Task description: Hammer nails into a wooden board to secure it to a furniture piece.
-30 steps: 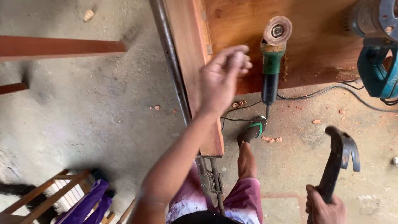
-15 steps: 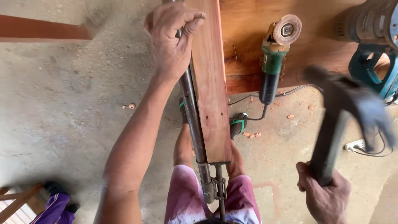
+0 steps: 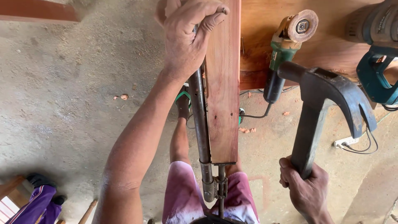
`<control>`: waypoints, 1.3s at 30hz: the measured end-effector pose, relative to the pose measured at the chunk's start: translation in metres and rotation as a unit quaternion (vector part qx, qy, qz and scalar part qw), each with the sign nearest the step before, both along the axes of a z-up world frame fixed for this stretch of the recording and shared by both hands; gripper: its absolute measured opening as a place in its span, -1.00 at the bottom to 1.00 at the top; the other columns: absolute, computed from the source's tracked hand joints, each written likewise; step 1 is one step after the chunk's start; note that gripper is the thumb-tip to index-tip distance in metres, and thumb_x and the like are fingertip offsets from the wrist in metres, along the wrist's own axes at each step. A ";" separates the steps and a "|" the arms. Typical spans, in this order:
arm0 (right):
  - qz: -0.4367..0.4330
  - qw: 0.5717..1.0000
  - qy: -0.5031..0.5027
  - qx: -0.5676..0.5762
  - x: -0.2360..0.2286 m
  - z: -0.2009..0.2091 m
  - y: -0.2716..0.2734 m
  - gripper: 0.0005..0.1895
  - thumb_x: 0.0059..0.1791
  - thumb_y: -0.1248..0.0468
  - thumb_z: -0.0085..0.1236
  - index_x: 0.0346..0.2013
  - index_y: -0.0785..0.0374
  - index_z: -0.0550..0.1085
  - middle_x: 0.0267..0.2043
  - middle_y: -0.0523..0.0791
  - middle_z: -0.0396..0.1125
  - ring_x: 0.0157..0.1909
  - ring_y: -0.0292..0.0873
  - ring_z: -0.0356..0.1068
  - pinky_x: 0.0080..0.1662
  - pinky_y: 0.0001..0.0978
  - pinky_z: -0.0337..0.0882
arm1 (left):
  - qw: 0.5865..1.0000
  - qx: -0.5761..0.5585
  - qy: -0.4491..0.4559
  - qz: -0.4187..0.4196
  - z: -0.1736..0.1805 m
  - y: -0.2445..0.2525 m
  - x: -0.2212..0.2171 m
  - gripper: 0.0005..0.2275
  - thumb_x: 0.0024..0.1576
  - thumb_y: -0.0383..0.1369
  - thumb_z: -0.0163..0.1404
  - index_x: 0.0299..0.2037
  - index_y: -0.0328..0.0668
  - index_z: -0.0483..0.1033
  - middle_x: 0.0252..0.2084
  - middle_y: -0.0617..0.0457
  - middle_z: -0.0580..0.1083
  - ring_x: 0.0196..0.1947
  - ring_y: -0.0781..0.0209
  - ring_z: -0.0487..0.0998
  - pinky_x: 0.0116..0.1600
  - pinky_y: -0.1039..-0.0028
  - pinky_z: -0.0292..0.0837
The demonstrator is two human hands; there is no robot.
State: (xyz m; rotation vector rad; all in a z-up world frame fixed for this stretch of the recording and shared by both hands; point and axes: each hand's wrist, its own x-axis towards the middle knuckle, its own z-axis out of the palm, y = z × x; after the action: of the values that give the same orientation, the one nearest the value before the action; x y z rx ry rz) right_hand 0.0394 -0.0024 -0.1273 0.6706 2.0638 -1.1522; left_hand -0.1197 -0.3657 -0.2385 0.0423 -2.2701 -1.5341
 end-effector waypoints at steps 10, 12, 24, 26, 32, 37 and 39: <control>0.183 0.956 0.225 -0.041 -0.037 0.000 -0.035 -0.80 0.05 0.29 0.03 -0.15 0.40 0.47 -0.64 -0.24 0.32 -0.65 -0.41 0.30 -0.51 -0.50 0.30 | 0.986 -0.130 0.092 0.047 -0.021 -0.001 -0.009 -0.95 0.23 -0.26 0.23 -0.19 0.09 0.67 -0.25 0.36 0.60 -0.16 0.39 0.44 0.14 0.41 0.18; 0.191 0.946 0.256 -0.057 -0.055 0.011 -0.061 -0.78 0.08 0.29 0.04 -0.09 0.42 0.44 -0.59 -0.23 0.34 -0.61 -0.42 0.31 -0.51 -0.54 0.30 | 0.983 -0.150 0.093 0.055 -0.020 -0.001 -0.006 -0.95 0.22 -0.25 0.23 -0.20 0.10 0.68 -0.27 0.36 0.60 -0.16 0.38 0.43 0.14 0.39 0.15; 0.236 0.938 0.252 -0.016 -0.088 0.008 -0.086 -0.83 0.11 0.23 0.11 -0.23 0.29 0.41 -0.57 -0.22 0.33 -0.56 -0.40 0.34 -0.48 -0.52 0.32 | 0.985 -0.140 0.093 0.032 -0.013 -0.005 -0.007 -0.96 0.25 -0.30 0.20 -0.18 0.04 0.65 -0.30 0.36 0.58 -0.18 0.39 0.41 0.10 0.36 0.17; 0.233 0.942 0.241 -0.012 -0.088 0.004 -0.084 -0.84 0.12 0.24 0.11 -0.24 0.29 0.41 -0.58 -0.21 0.31 -0.56 -0.38 0.32 -0.48 -0.51 0.31 | 0.987 -0.131 0.089 0.021 -0.013 -0.006 -0.006 -0.96 0.27 -0.31 0.19 -0.16 0.01 0.64 -0.27 0.35 0.59 -0.15 0.37 0.41 0.10 0.36 0.18; 0.232 0.934 0.271 -0.016 -0.091 0.013 -0.089 -0.81 0.10 0.22 0.11 -0.22 0.32 0.43 -0.59 -0.24 0.32 -0.56 -0.39 0.35 -0.48 -0.51 0.32 | 0.986 -0.143 0.083 0.019 -0.008 -0.006 -0.007 -0.95 0.25 -0.32 0.21 -0.18 -0.02 0.67 -0.24 0.34 0.62 -0.15 0.36 0.41 0.10 0.37 0.18; 0.224 0.925 0.304 -0.048 -0.090 0.006 -0.083 -0.79 0.12 0.19 0.07 -0.26 0.28 0.40 -0.56 -0.23 0.34 -0.55 -0.40 0.36 -0.50 -0.52 0.33 | 0.991 -0.113 0.065 0.009 -0.015 -0.006 -0.007 -0.94 0.28 -0.28 0.22 -0.18 0.01 0.69 -0.19 0.35 0.63 -0.09 0.37 0.41 0.17 0.40 0.16; 0.247 0.940 0.232 0.031 -0.099 0.008 -0.089 -0.79 0.08 0.19 0.12 -0.29 0.29 0.41 -0.63 -0.20 0.31 -0.61 -0.35 0.34 -0.54 -0.46 0.31 | 0.988 -0.125 0.085 0.024 -0.024 -0.004 -0.008 -0.94 0.26 -0.26 0.23 -0.18 0.04 0.70 -0.21 0.36 0.63 -0.06 0.37 0.40 0.18 0.40 0.14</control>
State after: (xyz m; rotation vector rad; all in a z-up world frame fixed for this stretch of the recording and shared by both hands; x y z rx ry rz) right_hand -0.0596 -0.0910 -0.1192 -0.1266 2.4702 -1.0089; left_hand -0.1280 -0.3700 -0.2626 -0.0996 -2.2874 -1.1726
